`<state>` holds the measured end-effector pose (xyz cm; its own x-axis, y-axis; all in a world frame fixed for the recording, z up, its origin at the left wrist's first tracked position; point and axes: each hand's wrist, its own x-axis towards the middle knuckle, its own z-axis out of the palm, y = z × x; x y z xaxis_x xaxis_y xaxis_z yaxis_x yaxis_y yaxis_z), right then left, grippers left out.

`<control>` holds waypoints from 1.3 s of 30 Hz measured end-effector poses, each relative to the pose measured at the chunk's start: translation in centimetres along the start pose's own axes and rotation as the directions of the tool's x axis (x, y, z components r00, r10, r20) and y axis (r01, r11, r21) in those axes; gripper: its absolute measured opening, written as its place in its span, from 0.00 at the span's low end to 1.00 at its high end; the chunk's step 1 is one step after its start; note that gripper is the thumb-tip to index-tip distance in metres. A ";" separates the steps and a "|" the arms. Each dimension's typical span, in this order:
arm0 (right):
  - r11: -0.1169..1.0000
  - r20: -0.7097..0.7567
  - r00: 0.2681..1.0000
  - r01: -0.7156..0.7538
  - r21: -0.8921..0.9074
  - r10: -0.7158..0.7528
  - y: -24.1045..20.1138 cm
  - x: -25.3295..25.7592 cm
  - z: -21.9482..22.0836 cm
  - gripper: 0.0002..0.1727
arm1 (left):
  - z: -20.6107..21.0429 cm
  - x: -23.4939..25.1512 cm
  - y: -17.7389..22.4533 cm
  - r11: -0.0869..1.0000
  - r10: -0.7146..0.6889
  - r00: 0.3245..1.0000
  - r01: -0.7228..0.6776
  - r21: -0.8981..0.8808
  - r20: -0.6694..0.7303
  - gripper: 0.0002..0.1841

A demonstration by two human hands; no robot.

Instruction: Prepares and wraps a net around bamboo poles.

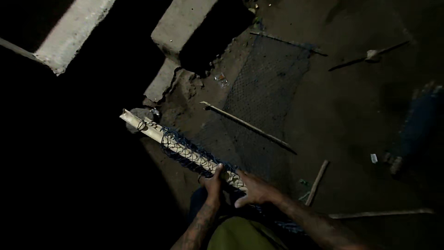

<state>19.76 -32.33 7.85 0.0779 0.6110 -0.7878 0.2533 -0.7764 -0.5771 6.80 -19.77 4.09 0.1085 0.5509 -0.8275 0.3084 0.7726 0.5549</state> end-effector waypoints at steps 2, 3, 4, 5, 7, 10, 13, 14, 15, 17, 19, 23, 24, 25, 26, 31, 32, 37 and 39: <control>0.982 -0.071 0.993 -0.109 -0.152 0.099 0.8 1.4 0.5 0.54 | 1.3 -1.4 -0.5 0.997 -0.064 0.998 0.063 0.041 0.010 0.36; 0.987 -0.071 0.994 -0.094 -0.134 0.085 2.1 2.1 -0.1 0.48 | 1.6 -2.2 -0.2 0.991 -0.092 0.995 0.088 0.096 0.031 0.35; 0.998 -0.058 0.998 -0.031 -0.060 0.028 3.7 2.7 -1.1 0.45 | 1.7 -2.9 0.3 0.983 -0.108 0.993 0.099 0.153 0.055 0.33; 0.997 -0.037 0.998 0.045 0.055 -0.043 5.5 3.1 -2.1 0.44 | 1.6 -3.7 0.8 0.971 -0.119 0.988 0.096 0.219 0.095 0.31; 0.944 0.007 0.992 0.118 0.309 -0.126 8.2 3.0 -4.0 0.44 | 0.7 -5.8 2.8 0.896 -0.125 0.960 0.001 0.444 0.250 0.30; 0.829 0.066 0.980 0.124 0.545 -0.190 9.4 2.3 -6.8 0.46 | 0.3 -8.8 7.0 0.405 0.024 0.855 -0.482 0.777 0.518 0.30; 0.723 0.156 0.948 0.099 0.684 -0.277 9.9 2.5 -8.1 0.35 | 0.9 -9.0 8.3 -0.301 0.318 0.384 -0.826 0.476 0.867 0.25; 0.704 0.186 0.934 0.089 0.705 -0.305 9.9 2.6 -8.2 0.32 | 1.4 -7.6 8.3 -0.512 0.284 0.227 -0.786 0.347 0.932 0.27; 0.710 0.213 0.930 0.069 0.701 -0.301 9.7 2.4 -8.3 0.30 | 2.1 -6.3 8.4 -0.641 0.187 0.175 -0.724 0.255 0.967 0.33; 0.750 0.256 0.933 0.021 0.662 -0.252 9.6 2.0 -7.9 0.32 | 3.4 -4.5 8.5 -0.736 -0.031 0.233 -0.663 0.136 0.972 0.43; 0.790 0.295 0.932 -0.015 0.613 -0.211 10.0 1.8 -7.1 0.32 | 4.1 -3.4 7.8 -0.752 -0.161 0.219 -0.658 0.024 0.962 0.38; 0.839 0.345 0.917 -0.023 0.544 -0.199 10.5 0.7 -5.9 0.20 | 5.5 -3.2 6.7 -0.654 -0.338 0.290 -0.757 -0.002 0.895 0.23; 0.854 0.352 0.915 -0.014 0.519 -0.199 10.6 0.1 -5.8 0.24 | 5.6 -3.1 6.4 -0.624 -0.381 0.320 -0.782 0.015 0.868 0.22; 0.873 0.345 0.914 0.020 0.488 -0.214 10.8 -0.2 -5.7 0.29 | 5.8 -2.9 6.2 -0.588 -0.431 0.361 -0.808 0.046 0.827 0.21; 0.892 0.317 0.919 0.074 0.446 -0.235 11.2 -0.6 -5.3 0.34 | 6.0 -2.6 6.1 -0.552 -0.477 0.397 -0.829 0.084 0.784 0.20; 0.986 0.198 0.969 0.125 0.108 -0.145 11.1 -2.3 -1.9 0.65 | 7.8 -1.4 6.3 -0.454 -0.644 0.512 -0.854 0.255 0.568 0.16; 0.987 0.219 0.966 0.115 0.108 -0.136 11.2 -2.0 -1.7 0.63 | 7.9 -1.4 6.1 -0.447 -0.658 0.512 -0.856 0.261 0.552 0.15; 0.894 0.282 0.945 0.024 0.448 -0.166 13.5 0.2 -1.6 0.51 | 5.7 -2.8 7.0 -0.434 -0.325 0.460 -0.849 0.301 0.826 0.17; 0.816 0.276 0.941 0.000 0.579 -0.196 13.6 0.6 -2.2 0.44 | 2.4 -3.3 6.4 -0.323 0.228 0.335 -0.860 0.396 0.914 0.19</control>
<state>25.37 -42.18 -0.06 -0.2428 0.6840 -0.6879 -0.3513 -0.7230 -0.5949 10.70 -17.43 10.11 0.9705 0.0723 -0.2298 0.1812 -0.8478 0.4984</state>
